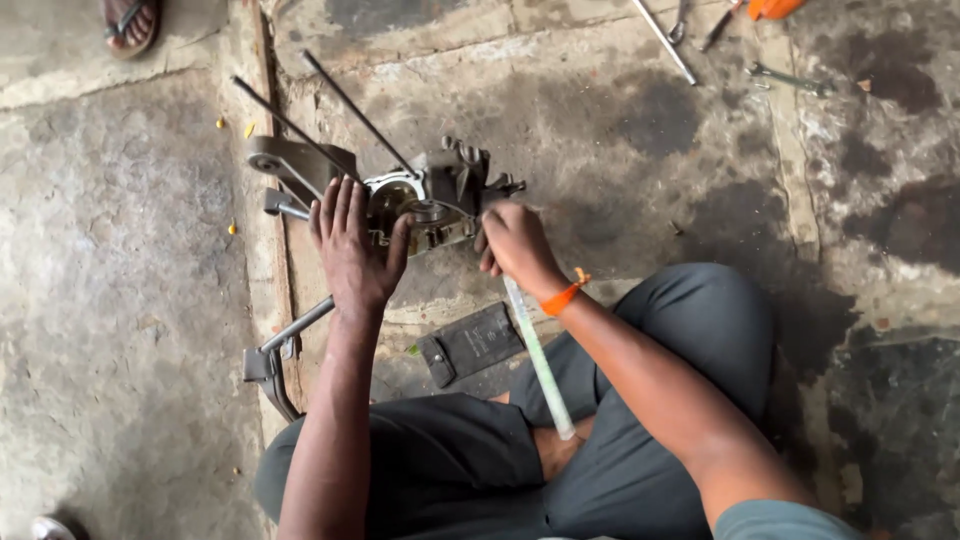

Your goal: The person sits on the floor of a motorcycle repair shop and works on a disassembled metal component with long rods and brackets. They hold the part steady with one hand and use a hammer and punch rod to drive pins and bolts out of the housing, repositioning the part repeatedly to work on different sides.

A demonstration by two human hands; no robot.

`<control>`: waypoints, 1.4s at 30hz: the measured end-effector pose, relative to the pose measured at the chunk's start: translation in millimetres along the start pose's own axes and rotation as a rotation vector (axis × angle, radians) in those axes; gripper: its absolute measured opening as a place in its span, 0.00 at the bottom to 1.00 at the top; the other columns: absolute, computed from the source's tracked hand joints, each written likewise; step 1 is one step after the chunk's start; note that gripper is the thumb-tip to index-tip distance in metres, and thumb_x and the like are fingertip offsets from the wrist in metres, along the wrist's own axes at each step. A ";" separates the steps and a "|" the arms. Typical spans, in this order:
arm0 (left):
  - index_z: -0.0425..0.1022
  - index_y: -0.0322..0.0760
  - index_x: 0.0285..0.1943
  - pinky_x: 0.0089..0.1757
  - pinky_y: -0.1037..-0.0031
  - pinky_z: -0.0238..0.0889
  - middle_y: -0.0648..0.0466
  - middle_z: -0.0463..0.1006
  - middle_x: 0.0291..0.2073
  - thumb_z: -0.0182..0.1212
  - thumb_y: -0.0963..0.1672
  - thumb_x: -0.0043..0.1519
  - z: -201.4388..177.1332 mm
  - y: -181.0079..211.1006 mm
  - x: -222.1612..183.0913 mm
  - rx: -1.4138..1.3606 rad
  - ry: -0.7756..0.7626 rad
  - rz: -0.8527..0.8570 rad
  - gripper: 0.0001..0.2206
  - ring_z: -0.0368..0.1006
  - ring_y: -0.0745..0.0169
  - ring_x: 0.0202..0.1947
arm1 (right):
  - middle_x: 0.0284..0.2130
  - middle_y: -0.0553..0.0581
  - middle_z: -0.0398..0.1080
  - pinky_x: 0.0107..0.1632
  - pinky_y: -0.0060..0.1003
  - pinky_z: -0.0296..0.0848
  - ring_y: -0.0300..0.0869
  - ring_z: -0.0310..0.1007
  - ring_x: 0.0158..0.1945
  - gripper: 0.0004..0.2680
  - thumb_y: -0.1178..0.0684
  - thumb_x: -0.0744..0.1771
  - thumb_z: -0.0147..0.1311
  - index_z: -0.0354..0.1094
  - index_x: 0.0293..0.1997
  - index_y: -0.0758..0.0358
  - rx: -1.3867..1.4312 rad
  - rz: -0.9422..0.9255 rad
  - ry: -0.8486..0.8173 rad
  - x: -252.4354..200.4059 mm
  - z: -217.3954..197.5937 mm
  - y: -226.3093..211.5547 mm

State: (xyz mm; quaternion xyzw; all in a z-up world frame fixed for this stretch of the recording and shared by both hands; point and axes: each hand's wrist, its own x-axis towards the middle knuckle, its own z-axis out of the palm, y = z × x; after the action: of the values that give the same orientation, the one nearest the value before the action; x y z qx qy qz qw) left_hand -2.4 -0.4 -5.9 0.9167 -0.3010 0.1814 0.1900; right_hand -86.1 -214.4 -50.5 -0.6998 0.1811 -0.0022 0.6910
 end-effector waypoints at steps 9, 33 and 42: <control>0.66 0.18 0.68 0.71 0.49 0.38 0.32 0.69 0.67 0.62 0.55 0.67 -0.1 3.9 -0.9 0.010 -0.015 -0.025 0.34 0.56 0.37 0.74 | 0.17 0.58 0.72 0.19 0.35 0.73 0.42 0.77 0.18 0.08 0.53 0.72 0.45 0.67 0.39 0.66 -0.314 -0.166 0.092 -6.5 1.8 -5.8; 0.65 0.20 0.70 0.71 0.51 0.35 0.35 0.66 0.69 0.62 0.56 0.64 -1.9 3.6 -2.0 0.038 -0.040 -0.052 0.37 0.54 0.40 0.75 | 0.22 0.66 0.71 0.29 0.47 0.70 0.55 0.74 0.25 0.07 0.55 0.70 0.51 0.67 0.36 0.67 -0.617 -0.476 0.103 3.7 -15.6 -3.3; 0.67 0.19 0.68 0.71 0.51 0.39 0.34 0.69 0.68 0.66 0.54 0.64 -2.0 6.9 -6.5 0.014 0.021 -0.022 0.35 0.57 0.38 0.74 | 0.17 0.58 0.69 0.20 0.42 0.66 0.45 0.70 0.16 0.11 0.53 0.72 0.48 0.68 0.32 0.65 -0.507 -0.332 0.090 9.6 1.8 13.4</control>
State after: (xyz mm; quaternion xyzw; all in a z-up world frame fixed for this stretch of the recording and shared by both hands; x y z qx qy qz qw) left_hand -12.0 -1.5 -5.5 0.9192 -0.2877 0.1911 0.1889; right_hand -80.0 -214.9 -65.9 -0.8692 0.0895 -0.1009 0.4757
